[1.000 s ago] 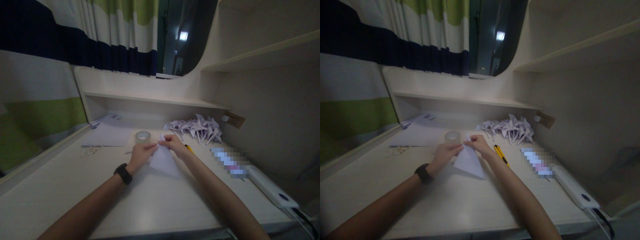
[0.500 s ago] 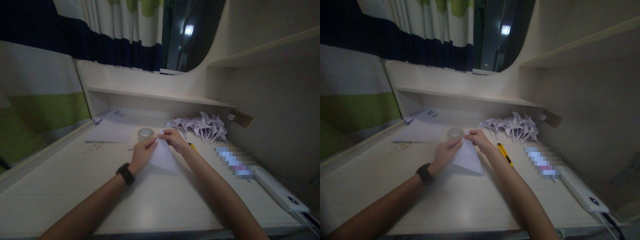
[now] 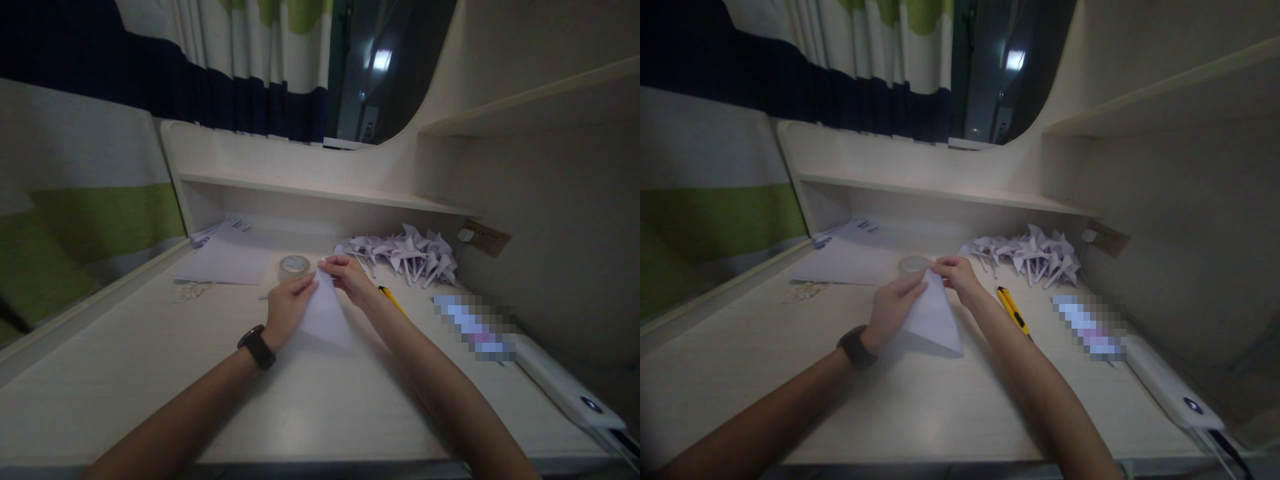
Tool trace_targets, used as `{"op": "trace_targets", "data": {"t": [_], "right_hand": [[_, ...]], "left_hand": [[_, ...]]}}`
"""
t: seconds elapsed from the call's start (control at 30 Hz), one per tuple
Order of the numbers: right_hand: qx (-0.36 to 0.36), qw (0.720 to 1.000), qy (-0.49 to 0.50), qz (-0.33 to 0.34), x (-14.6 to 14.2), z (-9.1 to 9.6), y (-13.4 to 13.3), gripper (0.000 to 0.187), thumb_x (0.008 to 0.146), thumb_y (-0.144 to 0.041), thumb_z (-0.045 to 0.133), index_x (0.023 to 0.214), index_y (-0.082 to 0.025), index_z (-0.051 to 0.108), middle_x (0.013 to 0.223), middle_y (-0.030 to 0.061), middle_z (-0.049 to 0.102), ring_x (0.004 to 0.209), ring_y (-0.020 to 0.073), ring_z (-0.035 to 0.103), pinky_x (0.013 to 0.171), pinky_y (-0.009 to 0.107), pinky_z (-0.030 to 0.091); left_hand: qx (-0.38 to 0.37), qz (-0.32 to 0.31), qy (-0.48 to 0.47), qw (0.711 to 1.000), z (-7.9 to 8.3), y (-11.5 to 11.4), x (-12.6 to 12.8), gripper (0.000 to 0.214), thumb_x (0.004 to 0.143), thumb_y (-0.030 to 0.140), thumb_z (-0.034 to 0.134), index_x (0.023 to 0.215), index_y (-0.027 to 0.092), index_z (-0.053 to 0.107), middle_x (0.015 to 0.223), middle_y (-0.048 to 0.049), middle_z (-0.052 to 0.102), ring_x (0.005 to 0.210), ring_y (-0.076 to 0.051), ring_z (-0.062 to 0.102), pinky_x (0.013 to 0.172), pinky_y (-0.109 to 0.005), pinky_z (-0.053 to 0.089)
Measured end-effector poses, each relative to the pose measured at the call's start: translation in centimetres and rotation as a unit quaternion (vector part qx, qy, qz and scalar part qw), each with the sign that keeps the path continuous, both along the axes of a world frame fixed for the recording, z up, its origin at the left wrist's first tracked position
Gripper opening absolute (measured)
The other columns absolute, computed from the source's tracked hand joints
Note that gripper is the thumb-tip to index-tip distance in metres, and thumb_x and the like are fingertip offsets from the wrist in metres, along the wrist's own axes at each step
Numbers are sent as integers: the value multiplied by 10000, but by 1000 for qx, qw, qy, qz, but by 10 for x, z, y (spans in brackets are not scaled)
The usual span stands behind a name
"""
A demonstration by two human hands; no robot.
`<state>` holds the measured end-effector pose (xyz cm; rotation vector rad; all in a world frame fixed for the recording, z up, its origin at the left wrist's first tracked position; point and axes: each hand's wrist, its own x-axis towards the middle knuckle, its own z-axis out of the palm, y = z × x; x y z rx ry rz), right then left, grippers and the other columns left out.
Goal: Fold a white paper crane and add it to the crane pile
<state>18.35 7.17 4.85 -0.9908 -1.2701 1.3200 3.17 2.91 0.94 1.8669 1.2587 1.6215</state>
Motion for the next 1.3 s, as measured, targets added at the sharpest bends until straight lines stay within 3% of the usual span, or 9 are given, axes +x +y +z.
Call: {"op": "trace_targets", "data": {"t": [0.77, 1.3], "right_hand": [[28, 1000, 5, 7, 5, 9, -2, 302, 535, -354, 841, 728, -150, 731, 697, 33, 681, 633, 120, 583, 596, 239, 452], [37, 999, 2, -36, 4, 13, -3, 323, 483, -360, 845, 688, -141, 722, 672, 35, 673, 599, 122, 575, 563, 250, 453]], "left_hand": [[17, -15, -3, 1000, 1, -5, 2, 239, 857, 269, 615, 1067, 219, 718, 1097, -35, 714, 1026, -205, 654, 916, -326, 504], [16, -11, 7, 1000, 3, -8, 3, 235, 852, 240, 624, 1061, 188, 719, 1070, -57, 722, 988, -205, 669, 865, -309, 521]]}}
